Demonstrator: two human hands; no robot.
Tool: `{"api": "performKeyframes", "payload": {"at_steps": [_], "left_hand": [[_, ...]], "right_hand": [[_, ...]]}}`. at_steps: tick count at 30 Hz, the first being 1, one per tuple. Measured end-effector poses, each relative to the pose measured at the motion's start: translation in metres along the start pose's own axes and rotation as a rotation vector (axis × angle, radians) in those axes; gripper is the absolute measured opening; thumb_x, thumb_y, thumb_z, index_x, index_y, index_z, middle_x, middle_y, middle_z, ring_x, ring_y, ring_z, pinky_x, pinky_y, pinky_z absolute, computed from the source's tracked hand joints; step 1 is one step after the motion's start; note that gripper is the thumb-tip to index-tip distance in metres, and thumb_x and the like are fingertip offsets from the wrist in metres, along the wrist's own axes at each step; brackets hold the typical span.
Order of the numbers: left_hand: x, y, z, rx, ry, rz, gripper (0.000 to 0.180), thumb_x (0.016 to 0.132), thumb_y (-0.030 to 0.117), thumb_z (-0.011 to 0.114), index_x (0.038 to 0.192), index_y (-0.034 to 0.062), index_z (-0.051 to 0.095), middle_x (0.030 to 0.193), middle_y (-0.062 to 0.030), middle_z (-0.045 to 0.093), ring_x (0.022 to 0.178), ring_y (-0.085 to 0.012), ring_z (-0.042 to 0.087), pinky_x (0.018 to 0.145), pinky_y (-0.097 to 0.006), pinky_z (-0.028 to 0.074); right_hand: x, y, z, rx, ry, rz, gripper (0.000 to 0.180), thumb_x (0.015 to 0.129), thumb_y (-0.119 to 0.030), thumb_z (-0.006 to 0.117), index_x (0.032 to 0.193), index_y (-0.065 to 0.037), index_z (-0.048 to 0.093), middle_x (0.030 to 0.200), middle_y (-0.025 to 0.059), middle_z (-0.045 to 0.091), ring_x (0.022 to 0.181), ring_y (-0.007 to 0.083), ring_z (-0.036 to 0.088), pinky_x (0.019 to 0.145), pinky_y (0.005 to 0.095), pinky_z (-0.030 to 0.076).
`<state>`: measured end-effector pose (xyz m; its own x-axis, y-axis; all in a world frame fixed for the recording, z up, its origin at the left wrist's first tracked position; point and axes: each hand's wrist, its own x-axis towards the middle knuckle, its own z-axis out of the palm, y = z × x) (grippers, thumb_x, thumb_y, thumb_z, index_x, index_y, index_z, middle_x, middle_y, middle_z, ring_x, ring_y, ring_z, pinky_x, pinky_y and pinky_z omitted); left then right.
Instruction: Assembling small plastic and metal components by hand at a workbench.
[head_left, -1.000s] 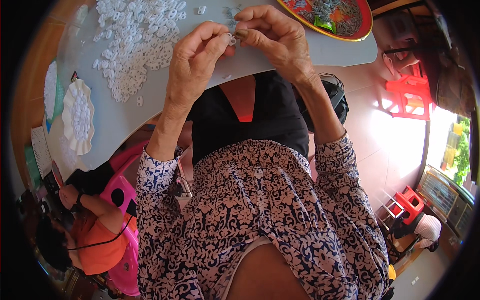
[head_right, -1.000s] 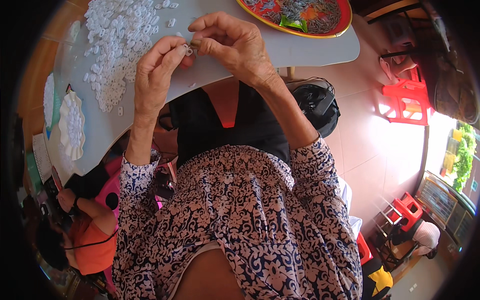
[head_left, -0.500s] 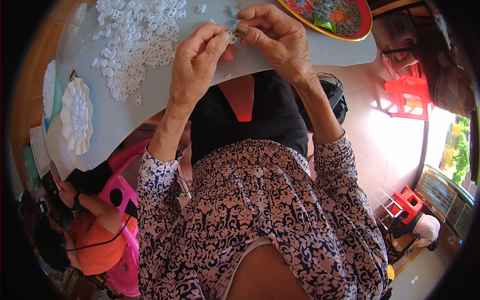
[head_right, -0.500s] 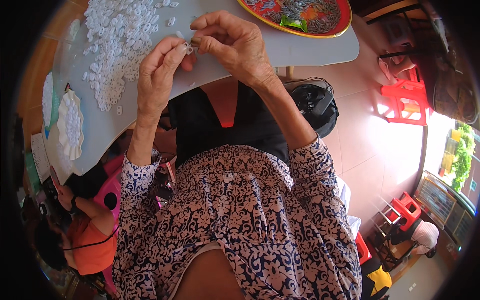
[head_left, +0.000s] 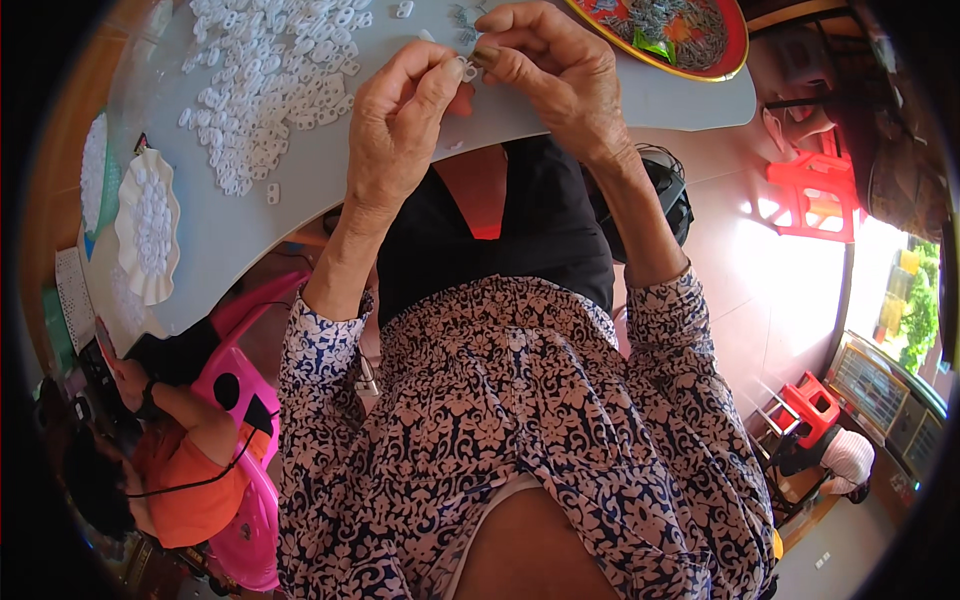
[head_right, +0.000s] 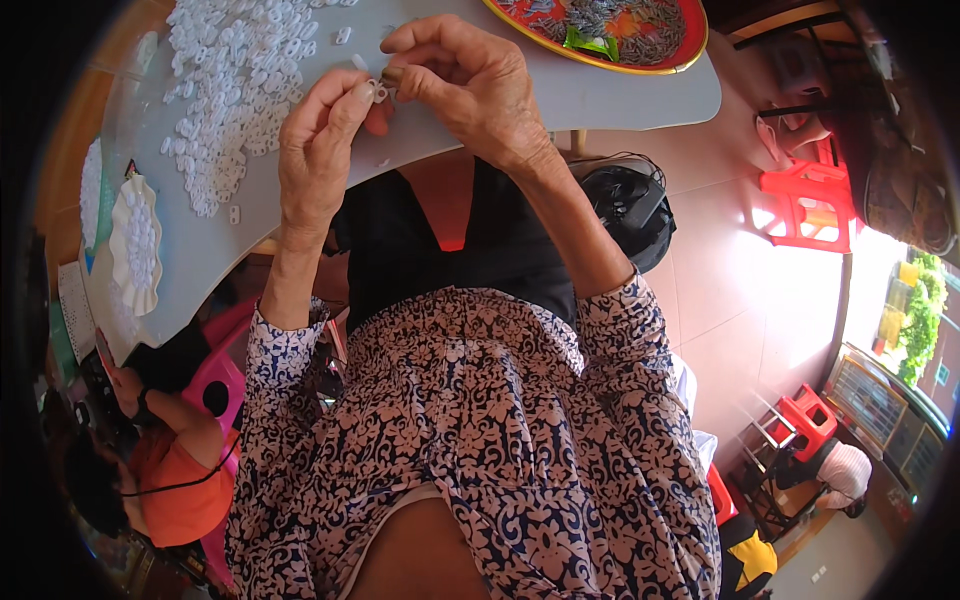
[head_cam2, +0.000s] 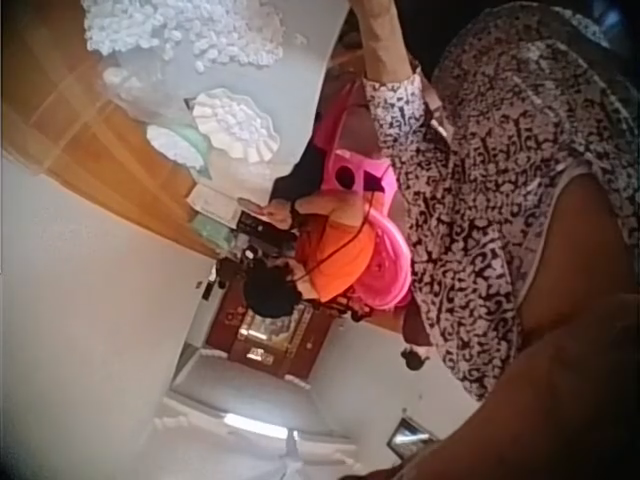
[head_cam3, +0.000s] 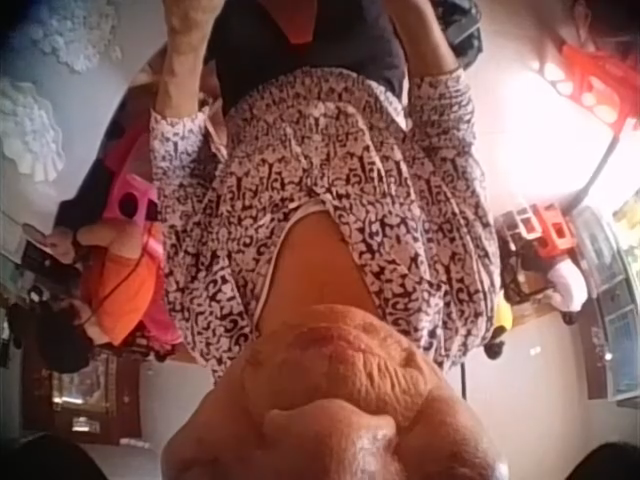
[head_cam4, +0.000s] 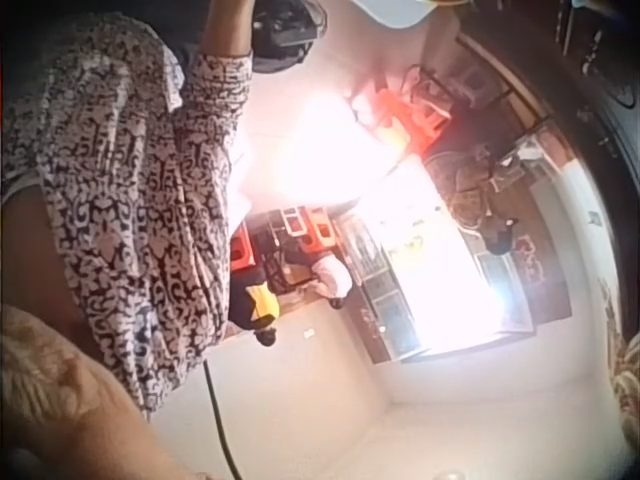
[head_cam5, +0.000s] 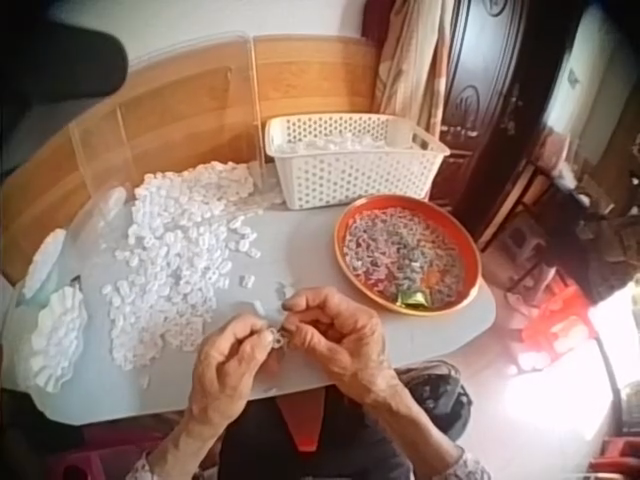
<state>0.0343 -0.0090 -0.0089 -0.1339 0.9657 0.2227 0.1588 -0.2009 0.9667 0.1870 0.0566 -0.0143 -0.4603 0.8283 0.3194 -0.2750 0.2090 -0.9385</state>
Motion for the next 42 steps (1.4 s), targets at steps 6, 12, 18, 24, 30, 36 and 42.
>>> {"api": "performKeyframes", "payload": {"at_steps": [6,12,18,24,30,36,42], "left_hand": [[0.0,-0.001,-0.001,-0.02,-0.005,-0.011,0.021,0.093,0.022,0.053,0.089,0.003,0.06,0.067,0.0009,0.057,0.063,-0.0043,0.05,0.058,-0.02,0.04],[0.0,-0.001,0.0,-0.02,0.001,0.013,0.02,0.092,0.022,0.054,0.089,0.0026,0.06,0.067,0.0007,0.058,0.062,-0.0048,0.05,0.057,-0.02,0.041],[-0.001,-0.004,0.001,-0.002,0.019,0.041,0.018,0.091,0.019,0.054,0.089,0.0025,0.06,0.067,0.0011,0.057,0.063,-0.0052,0.051,0.056,-0.02,0.041],[-0.002,-0.004,0.003,-0.026,0.048,0.067,0.015,0.09,0.017,0.055,0.088,0.003,0.059,0.066,0.0018,0.055,0.061,-0.0048,0.05,0.055,-0.021,0.04],[-0.003,-0.008,-0.001,-0.051,0.007,0.051,0.015,0.09,0.016,0.055,0.088,0.0025,0.059,0.066,0.0006,0.057,0.061,-0.0044,0.051,0.056,-0.021,0.041],[-0.004,-0.007,0.0,-0.084,-0.006,0.048,0.015,0.09,0.016,0.055,0.088,0.0024,0.06,0.067,0.0005,0.058,0.061,-0.0047,0.051,0.056,-0.02,0.042],[-0.004,-0.011,0.0,-0.096,-0.004,0.096,0.014,0.091,0.016,0.055,0.09,0.0028,0.06,0.069,0.0006,0.058,0.063,-0.0055,0.052,0.058,-0.021,0.043]], "right_hand": [[0.0,0.003,0.0,0.016,-0.012,-0.012,0.021,0.085,-0.005,0.064,0.105,0.001,0.059,0.087,0.0043,0.065,0.075,0.007,0.06,0.072,0.0208,0.051],[-0.001,0.0,0.0,-0.03,-0.01,-0.009,0.022,0.085,-0.006,0.064,0.105,0.0,0.059,0.086,0.004,0.065,0.075,0.0071,0.06,0.072,0.0209,0.051],[-0.001,0.0,0.001,-0.053,-0.014,-0.016,0.022,0.085,-0.007,0.065,0.105,0.0,0.06,0.085,0.0038,0.065,0.076,0.0072,0.061,0.072,0.0211,0.051],[0.0,0.0,0.003,-0.026,-0.052,-0.053,0.02,0.085,-0.007,0.065,0.103,0.001,0.06,0.084,0.0034,0.065,0.076,0.0072,0.06,0.072,0.0213,0.051],[-0.002,-0.005,0.001,-0.122,-0.082,0.006,0.012,0.086,-0.008,0.064,0.092,0.002,0.063,0.079,0.0023,0.064,0.071,0.0067,0.058,0.067,0.0204,0.049],[-0.002,-0.006,0.002,-0.223,-0.066,0.026,0.014,0.086,-0.012,0.065,0.09,0.002,0.064,0.075,0.0024,0.064,0.066,0.0065,0.056,0.061,0.0205,0.048],[-0.002,-0.007,0.007,-0.265,-0.027,-0.009,0.018,0.086,-0.017,0.065,0.087,0.001,0.064,0.069,0.0016,0.063,0.064,0.0061,0.057,0.059,0.0206,0.048]]}}
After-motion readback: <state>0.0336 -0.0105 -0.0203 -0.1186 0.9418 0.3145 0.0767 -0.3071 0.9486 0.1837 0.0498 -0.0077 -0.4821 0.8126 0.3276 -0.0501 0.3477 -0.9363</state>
